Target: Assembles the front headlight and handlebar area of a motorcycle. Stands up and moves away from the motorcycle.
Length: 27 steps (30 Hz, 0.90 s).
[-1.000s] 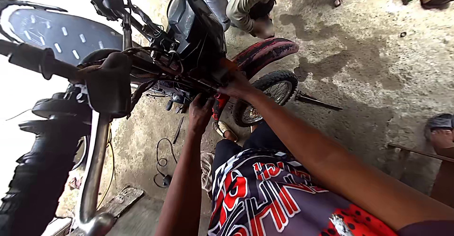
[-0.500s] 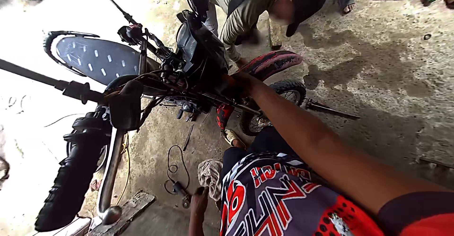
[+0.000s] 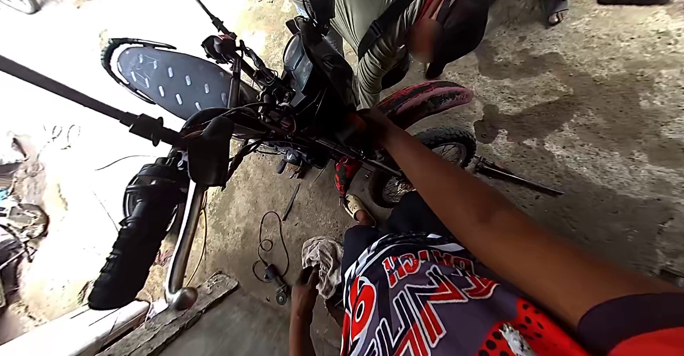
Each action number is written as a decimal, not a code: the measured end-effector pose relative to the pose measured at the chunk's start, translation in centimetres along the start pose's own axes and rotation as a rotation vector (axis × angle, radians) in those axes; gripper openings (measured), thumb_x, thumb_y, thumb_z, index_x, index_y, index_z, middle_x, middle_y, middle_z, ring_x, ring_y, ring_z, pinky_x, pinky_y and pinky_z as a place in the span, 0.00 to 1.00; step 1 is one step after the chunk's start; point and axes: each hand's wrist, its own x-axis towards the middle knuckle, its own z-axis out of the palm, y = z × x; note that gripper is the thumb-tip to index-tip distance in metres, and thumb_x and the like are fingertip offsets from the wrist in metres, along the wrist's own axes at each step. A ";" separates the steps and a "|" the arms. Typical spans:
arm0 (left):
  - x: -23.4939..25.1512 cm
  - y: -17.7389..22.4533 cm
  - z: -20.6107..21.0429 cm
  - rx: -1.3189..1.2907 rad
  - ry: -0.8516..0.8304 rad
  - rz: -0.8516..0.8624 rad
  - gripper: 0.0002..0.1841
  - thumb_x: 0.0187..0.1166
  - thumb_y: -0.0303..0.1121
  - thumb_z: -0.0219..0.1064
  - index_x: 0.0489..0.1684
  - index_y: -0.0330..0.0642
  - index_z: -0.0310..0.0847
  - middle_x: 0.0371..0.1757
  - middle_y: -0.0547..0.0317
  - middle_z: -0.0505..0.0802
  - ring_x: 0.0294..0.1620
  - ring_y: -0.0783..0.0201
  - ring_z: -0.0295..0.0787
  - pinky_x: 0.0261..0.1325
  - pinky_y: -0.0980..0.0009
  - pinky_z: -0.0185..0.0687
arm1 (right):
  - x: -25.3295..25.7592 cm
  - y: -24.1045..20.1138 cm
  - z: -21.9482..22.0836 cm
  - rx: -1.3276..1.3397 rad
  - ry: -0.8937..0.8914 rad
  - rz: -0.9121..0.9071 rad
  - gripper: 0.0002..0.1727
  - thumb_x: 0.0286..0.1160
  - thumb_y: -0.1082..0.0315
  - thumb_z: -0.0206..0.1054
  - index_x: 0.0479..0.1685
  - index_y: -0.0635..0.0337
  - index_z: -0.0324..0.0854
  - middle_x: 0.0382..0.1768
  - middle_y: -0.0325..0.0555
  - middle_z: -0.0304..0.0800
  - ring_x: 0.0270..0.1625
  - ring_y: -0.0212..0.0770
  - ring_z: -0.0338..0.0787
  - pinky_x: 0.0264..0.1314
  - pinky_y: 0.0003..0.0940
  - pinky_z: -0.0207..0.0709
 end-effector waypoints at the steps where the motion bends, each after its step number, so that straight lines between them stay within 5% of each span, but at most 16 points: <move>1: -0.3 0.6 -0.2 -0.007 0.015 0.014 0.23 0.89 0.42 0.62 0.75 0.36 0.77 0.64 0.39 0.90 0.62 0.45 0.90 0.62 0.44 0.85 | 0.1 -0.4 -0.7 -0.112 0.039 -0.048 0.15 0.76 0.61 0.72 0.56 0.59 0.89 0.46 0.52 0.92 0.44 0.45 0.90 0.48 0.49 0.84; 2: -0.4 1.0 -0.3 -0.018 0.033 0.032 0.23 0.89 0.41 0.63 0.75 0.36 0.77 0.63 0.39 0.90 0.61 0.46 0.91 0.62 0.45 0.86 | 0.3 -1.1 -1.7 -0.174 0.094 -0.112 0.16 0.79 0.61 0.71 0.59 0.59 0.89 0.50 0.54 0.93 0.48 0.49 0.91 0.54 0.53 0.84; 5: -0.8 0.9 0.0 -0.049 0.071 0.055 0.22 0.89 0.40 0.62 0.73 0.35 0.78 0.62 0.39 0.91 0.60 0.46 0.91 0.61 0.45 0.87 | -1.2 -4.7 -4.0 -0.127 0.286 -0.471 0.17 0.88 0.60 0.61 0.66 0.57 0.87 0.56 0.50 0.93 0.55 0.42 0.92 0.62 0.47 0.84; 8: -1.3 -0.6 1.2 -0.007 0.041 -0.012 0.22 0.90 0.41 0.62 0.72 0.35 0.79 0.62 0.37 0.91 0.60 0.44 0.91 0.62 0.44 0.85 | -3.8 -8.0 -3.0 -0.205 0.237 -0.824 0.21 0.93 0.60 0.52 0.67 0.59 0.87 0.58 0.47 0.93 0.59 0.35 0.90 0.69 0.39 0.80; 16: -1.8 -5.7 5.5 0.053 -0.023 -0.156 0.21 0.87 0.43 0.64 0.70 0.39 0.82 0.60 0.40 0.92 0.58 0.45 0.92 0.58 0.43 0.87 | -6.1 -9.9 -3.0 -0.543 0.090 -0.911 0.19 0.89 0.57 0.55 0.60 0.51 0.91 0.47 0.45 0.97 0.51 0.41 0.94 0.58 0.53 0.83; 20: -2.4 -4.3 6.4 0.161 -0.078 -0.111 0.21 0.88 0.43 0.64 0.69 0.39 0.82 0.61 0.41 0.92 0.60 0.46 0.91 0.60 0.43 0.86 | -6.8 -10.0 -5.7 -0.655 -0.118 -0.821 0.24 0.93 0.54 0.52 0.81 0.49 0.79 0.70 0.43 0.89 0.72 0.40 0.87 0.79 0.50 0.73; 22: -1.9 -2.9 6.5 0.213 -0.091 -0.045 0.21 0.88 0.42 0.63 0.70 0.37 0.81 0.62 0.39 0.91 0.61 0.45 0.90 0.63 0.42 0.84 | -6.9 -6.8 -8.9 -0.601 -0.040 -0.796 0.25 0.92 0.55 0.53 0.81 0.51 0.78 0.68 0.46 0.90 0.69 0.41 0.89 0.78 0.50 0.76; 25: -0.3 -1.0 6.9 0.192 -0.080 0.076 0.21 0.88 0.42 0.63 0.71 0.36 0.80 0.61 0.38 0.91 0.59 0.44 0.91 0.61 0.41 0.86 | -9.7 2.0 -15.7 -0.623 0.122 -0.550 0.22 0.91 0.53 0.57 0.75 0.51 0.81 0.58 0.49 0.93 0.57 0.46 0.93 0.66 0.55 0.84; 27: 0.5 1.4 7.4 0.255 -0.114 0.158 0.23 0.88 0.43 0.63 0.73 0.36 0.79 0.63 0.39 0.91 0.60 0.45 0.91 0.62 0.41 0.85 | -13.5 10.7 -21.2 -0.770 0.133 -0.202 0.24 0.91 0.50 0.56 0.75 0.52 0.80 0.63 0.55 0.90 0.64 0.55 0.90 0.70 0.64 0.79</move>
